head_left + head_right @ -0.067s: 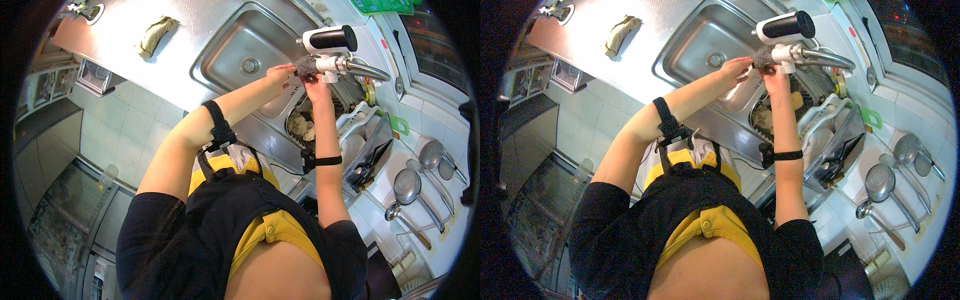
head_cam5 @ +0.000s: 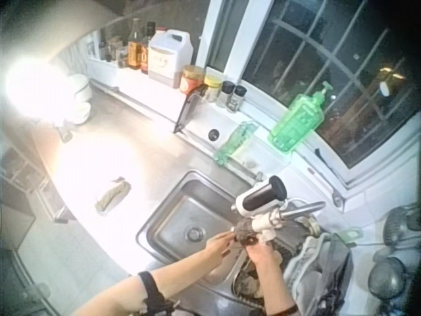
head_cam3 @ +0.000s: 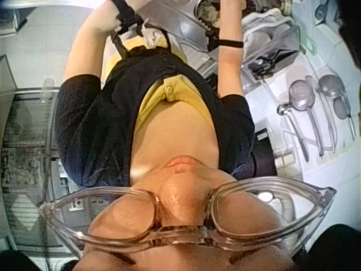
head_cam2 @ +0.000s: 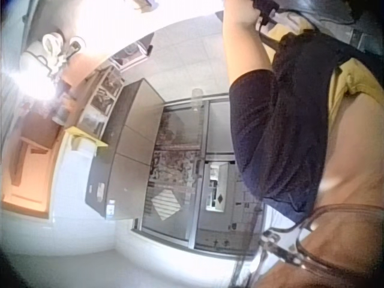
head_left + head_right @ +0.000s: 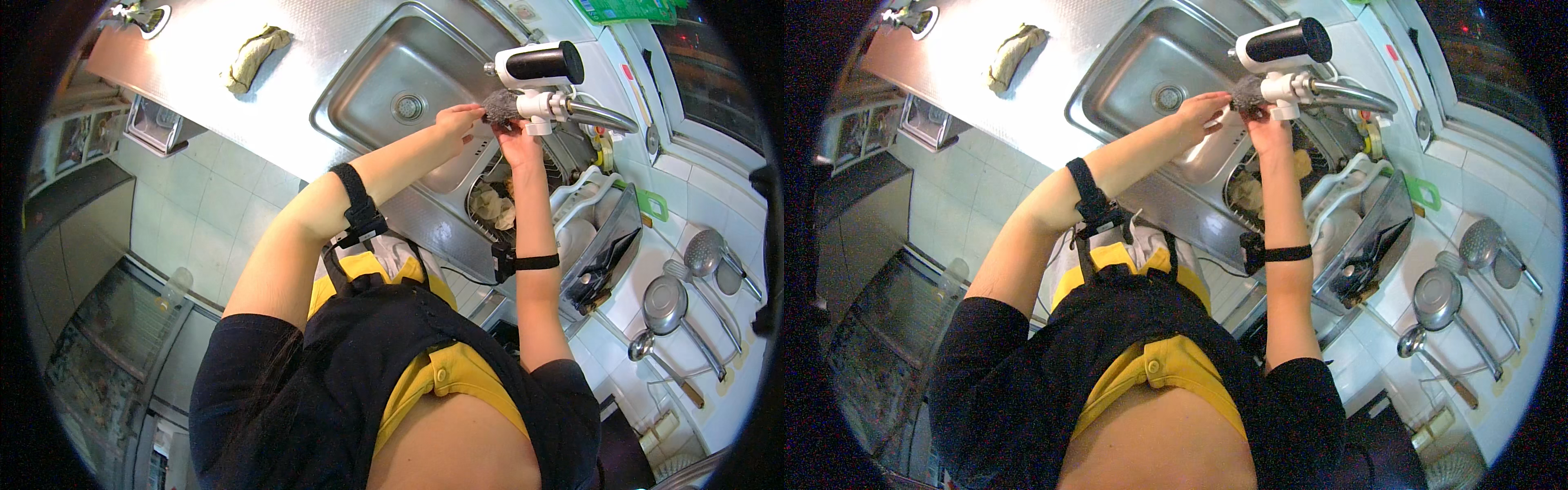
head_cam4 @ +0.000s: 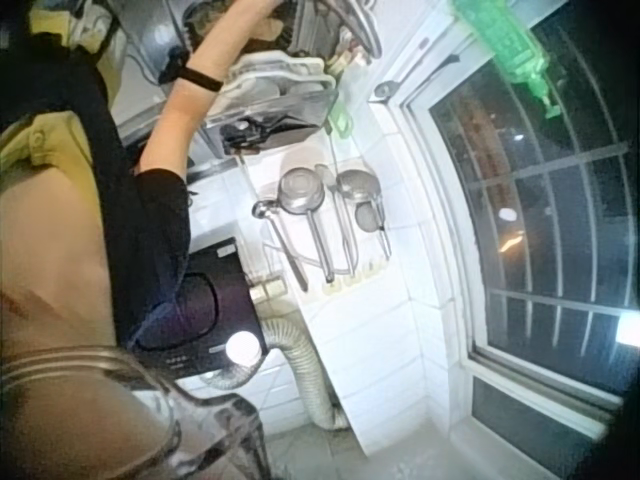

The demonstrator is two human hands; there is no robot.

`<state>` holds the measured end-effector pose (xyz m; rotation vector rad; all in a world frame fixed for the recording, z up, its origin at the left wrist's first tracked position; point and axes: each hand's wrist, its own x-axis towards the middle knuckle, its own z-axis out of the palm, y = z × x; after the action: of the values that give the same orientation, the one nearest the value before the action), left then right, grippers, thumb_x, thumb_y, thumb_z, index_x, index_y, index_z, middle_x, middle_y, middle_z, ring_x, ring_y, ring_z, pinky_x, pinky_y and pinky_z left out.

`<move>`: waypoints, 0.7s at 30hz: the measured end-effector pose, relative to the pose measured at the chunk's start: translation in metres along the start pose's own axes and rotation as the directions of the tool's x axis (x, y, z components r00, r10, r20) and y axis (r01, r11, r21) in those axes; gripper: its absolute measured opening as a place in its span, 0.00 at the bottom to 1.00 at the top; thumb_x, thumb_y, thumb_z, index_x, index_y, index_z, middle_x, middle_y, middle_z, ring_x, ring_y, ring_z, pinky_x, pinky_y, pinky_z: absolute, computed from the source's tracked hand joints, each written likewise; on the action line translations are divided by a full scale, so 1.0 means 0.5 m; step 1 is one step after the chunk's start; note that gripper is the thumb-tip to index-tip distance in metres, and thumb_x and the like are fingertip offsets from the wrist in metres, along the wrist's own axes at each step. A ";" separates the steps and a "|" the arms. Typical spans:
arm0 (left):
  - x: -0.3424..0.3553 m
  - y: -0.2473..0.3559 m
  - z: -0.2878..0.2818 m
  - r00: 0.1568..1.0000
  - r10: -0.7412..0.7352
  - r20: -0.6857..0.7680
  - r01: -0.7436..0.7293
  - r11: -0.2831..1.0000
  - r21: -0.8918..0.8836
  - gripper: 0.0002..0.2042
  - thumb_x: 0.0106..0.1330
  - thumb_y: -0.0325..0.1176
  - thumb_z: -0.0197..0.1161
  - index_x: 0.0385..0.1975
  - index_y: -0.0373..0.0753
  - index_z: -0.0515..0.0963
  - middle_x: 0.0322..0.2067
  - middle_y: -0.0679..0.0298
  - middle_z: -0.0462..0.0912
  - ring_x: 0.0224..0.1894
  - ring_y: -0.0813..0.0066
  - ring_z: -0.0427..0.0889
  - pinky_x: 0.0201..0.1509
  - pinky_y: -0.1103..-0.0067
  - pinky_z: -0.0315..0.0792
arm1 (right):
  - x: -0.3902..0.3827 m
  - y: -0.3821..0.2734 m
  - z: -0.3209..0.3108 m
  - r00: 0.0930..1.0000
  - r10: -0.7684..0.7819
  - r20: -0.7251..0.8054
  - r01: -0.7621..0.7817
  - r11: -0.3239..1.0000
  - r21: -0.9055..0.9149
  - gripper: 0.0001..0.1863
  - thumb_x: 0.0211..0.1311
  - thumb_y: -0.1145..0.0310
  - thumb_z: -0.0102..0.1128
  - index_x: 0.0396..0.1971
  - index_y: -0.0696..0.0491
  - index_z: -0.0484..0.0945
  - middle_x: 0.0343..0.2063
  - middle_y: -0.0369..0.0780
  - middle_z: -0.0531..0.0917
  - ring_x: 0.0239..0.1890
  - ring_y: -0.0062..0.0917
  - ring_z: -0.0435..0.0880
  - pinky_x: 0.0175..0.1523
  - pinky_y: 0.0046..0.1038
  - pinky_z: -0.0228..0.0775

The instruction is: The person scrubs the stainless steel sink with a sponge, rinses the sponge under the faucet, and wipes the sink and surrounding countertop with a cloth. The person repeatedly rinses and wrings the cloth, then dries the sink and counter surfaces.

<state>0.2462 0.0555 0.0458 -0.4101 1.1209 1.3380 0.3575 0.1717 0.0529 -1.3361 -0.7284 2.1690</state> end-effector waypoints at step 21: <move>0.050 0.009 0.001 0.929 0.105 -0.355 -0.045 0.984 0.174 0.10 0.56 0.38 0.74 0.32 0.40 0.86 0.37 0.60 0.84 0.42 0.74 0.79 0.46 0.76 0.72 | 0.006 -0.018 -0.022 0.997 0.043 0.063 -0.044 0.999 0.012 0.21 0.67 0.52 0.54 0.54 0.48 0.74 0.51 0.39 0.78 0.54 0.36 0.76 0.56 0.43 0.73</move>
<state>0.2383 0.0710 0.0274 -0.5115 1.5568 1.2549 0.3674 0.1822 0.0528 -1.2937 -0.7135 2.2548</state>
